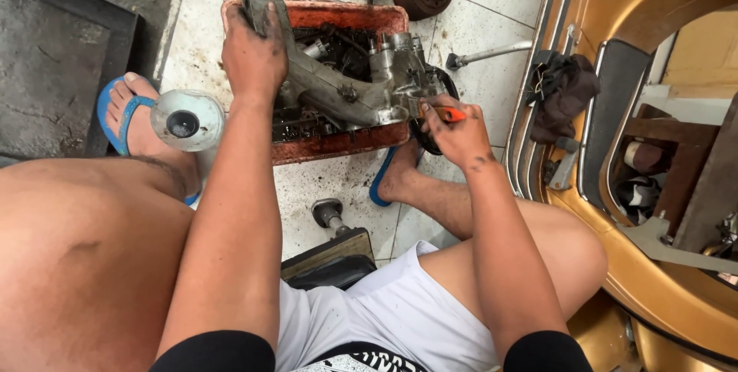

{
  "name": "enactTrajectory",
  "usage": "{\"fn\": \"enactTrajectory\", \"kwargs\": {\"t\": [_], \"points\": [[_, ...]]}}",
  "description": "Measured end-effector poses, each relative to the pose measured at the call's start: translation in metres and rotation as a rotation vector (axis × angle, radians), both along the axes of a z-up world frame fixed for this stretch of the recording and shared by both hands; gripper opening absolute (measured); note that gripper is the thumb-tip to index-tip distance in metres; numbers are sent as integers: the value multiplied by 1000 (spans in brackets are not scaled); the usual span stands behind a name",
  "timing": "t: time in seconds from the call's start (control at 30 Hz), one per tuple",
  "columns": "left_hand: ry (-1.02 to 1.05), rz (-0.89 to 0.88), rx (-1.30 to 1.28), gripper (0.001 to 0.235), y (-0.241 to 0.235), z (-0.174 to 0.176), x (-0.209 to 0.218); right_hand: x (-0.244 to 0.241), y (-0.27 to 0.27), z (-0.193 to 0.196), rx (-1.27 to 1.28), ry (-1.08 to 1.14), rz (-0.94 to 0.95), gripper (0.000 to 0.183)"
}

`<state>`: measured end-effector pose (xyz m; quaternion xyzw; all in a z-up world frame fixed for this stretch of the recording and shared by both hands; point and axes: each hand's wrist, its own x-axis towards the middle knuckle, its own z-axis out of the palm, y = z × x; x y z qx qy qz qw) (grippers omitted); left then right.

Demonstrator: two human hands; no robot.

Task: Cleaning a motorcycle engine component using a brush and solvent in a tray.

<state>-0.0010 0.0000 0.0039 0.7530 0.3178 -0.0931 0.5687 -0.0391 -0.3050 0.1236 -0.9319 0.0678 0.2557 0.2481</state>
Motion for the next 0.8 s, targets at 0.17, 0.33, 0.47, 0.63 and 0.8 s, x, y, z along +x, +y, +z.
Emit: {"fn": "enactTrajectory", "kwargs": {"t": [0.17, 0.33, 0.47, 0.63, 0.8], "points": [[26, -8, 8, 64, -1, -1, 1, -5, 2, 1, 269, 46, 1, 17], [18, 3, -10, 63, 2, 5, 2, -6, 16, 5, 55, -132, 207, 18], [14, -2, -15, 61, 1, 5, 0, -22, 23, -9, 101, -135, 335, 23], [25, 15, -27, 62, 2, 8, 1, -21, 20, -19, 243, -40, 146, 21], [9, 32, -8, 52, 4, 5, -5, -25, 17, -22, 268, -23, -3, 25]]}}
